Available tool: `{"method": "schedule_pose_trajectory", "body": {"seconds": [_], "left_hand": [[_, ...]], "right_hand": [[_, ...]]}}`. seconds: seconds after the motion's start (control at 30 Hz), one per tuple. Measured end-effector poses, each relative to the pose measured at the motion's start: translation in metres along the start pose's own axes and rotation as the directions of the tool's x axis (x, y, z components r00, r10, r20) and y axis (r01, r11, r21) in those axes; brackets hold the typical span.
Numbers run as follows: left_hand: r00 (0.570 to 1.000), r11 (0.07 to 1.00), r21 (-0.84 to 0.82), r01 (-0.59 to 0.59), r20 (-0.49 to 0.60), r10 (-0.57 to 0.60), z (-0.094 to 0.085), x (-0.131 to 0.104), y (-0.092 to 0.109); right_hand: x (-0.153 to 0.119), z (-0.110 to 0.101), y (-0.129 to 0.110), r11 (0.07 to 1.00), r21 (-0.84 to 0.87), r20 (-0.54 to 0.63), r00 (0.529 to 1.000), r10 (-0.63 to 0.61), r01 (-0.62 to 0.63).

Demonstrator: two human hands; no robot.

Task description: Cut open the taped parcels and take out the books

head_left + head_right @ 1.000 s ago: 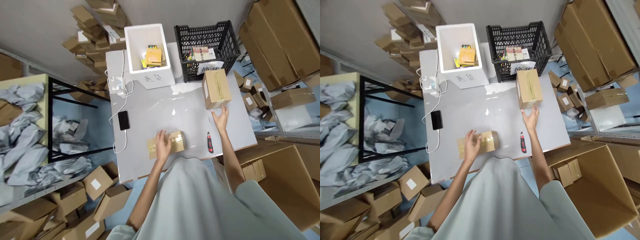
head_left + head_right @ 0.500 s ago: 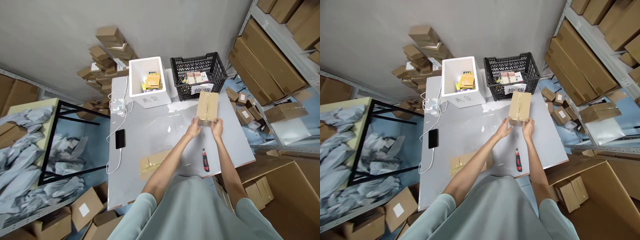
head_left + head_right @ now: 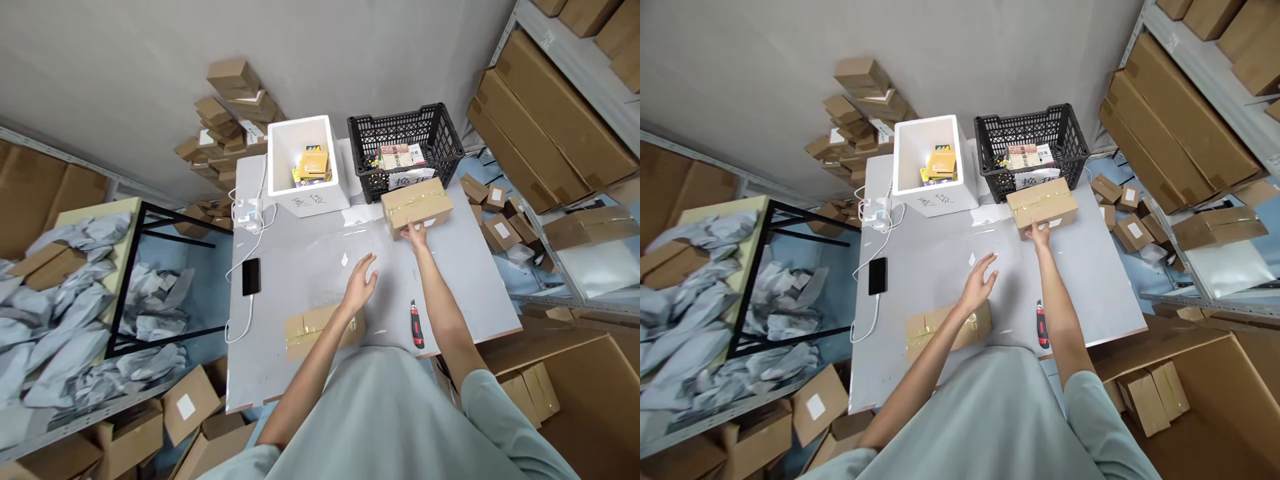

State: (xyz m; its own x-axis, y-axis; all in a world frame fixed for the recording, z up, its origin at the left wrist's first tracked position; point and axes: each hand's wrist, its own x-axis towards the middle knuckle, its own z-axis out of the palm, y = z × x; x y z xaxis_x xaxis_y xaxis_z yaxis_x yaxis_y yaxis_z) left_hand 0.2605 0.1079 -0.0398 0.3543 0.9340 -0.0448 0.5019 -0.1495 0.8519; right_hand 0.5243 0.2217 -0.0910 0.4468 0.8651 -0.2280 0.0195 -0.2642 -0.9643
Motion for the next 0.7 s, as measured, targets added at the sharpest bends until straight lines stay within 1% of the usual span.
{"method": "schedule_pose_trajectory", "body": {"seconds": [0.07, 0.1, 0.17, 0.23, 0.3, 0.37, 0.4, 0.43, 0.47, 0.5, 0.53, 0.6, 0.63, 0.7], "left_hand": [[0.997, 0.999, 0.029, 0.029, -0.067, -0.027, -0.022, -0.040, -0.009], [0.993, 0.998, 0.044, 0.049, -0.109, -0.044, -0.035, -0.059, -0.015], [0.974, 0.992, 0.078, 0.095, -0.213, -0.077, -0.063, -0.092, -0.035], [0.936, 0.982, 0.113, 0.153, -0.335, -0.107, -0.093, -0.122, -0.061], [0.880, 0.960, 0.135, 0.245, -0.447, -0.162, -0.120, -0.153, -0.090], [0.815, 0.928, 0.104, 0.357, -0.521, -0.254, -0.139, -0.182, -0.115], [0.790, 0.911, 0.071, 0.407, -0.528, -0.312, -0.145, -0.195, -0.124], [0.775, 0.895, 0.029, 0.446, -0.512, -0.370, -0.148, -0.205, -0.132], [0.770, 0.883, -0.019, 0.469, -0.481, -0.420, -0.150, -0.213, -0.138], [0.778, 0.879, -0.070, 0.471, -0.436, -0.452, -0.150, -0.219, -0.143], [0.797, 0.881, -0.117, 0.459, -0.385, -0.466, -0.149, -0.222, -0.148], [0.853, 0.893, -0.173, 0.416, -0.265, -0.449, -0.146, -0.224, -0.157], [0.875, 0.893, -0.206, 0.400, -0.203, -0.439, -0.144, -0.223, -0.161], [0.903, 0.887, -0.260, 0.383, -0.098, -0.418, -0.144, -0.222, -0.167]], "right_hand": [[0.010, 0.002, -0.005, 0.994, -0.022, 0.009, 0.995, 0.103, -0.103], [0.009, 0.001, -0.006, 0.987, -0.047, 0.014, 0.988, 0.157, -0.156], [-0.007, -0.009, -0.004, 0.968, -0.116, 0.033, 0.973, 0.229, -0.224], [-0.045, -0.026, 0.007, 0.936, -0.224, 0.034, 0.958, 0.285, -0.271], [-0.098, -0.048, 0.027, 0.877, -0.363, -0.018, 0.943, 0.332, -0.316], [-0.160, -0.072, 0.050, 0.786, -0.498, -0.098, 0.925, 0.367, -0.365], [-0.190, -0.081, 0.062, 0.732, -0.557, -0.137, 0.913, 0.385, -0.392], [-0.218, -0.088, 0.073, 0.676, -0.608, -0.167, 0.899, 0.404, -0.416], [-0.243, -0.093, 0.082, 0.619, -0.652, -0.193, 0.886, 0.422, -0.437], [-0.265, -0.094, 0.091, 0.566, -0.690, -0.215, 0.874, 0.436, -0.452], [-0.283, -0.092, 0.098, 0.518, -0.721, -0.233, 0.865, 0.444, -0.460], [-0.308, -0.082, 0.110, 0.444, -0.770, -0.262, 0.861, 0.436, -0.459], [-0.315, -0.075, 0.113, 0.420, -0.787, -0.272, 0.865, 0.421, -0.452], [-0.322, -0.062, 0.114, 0.396, -0.814, -0.273, 0.882, 0.385, -0.425]]}}
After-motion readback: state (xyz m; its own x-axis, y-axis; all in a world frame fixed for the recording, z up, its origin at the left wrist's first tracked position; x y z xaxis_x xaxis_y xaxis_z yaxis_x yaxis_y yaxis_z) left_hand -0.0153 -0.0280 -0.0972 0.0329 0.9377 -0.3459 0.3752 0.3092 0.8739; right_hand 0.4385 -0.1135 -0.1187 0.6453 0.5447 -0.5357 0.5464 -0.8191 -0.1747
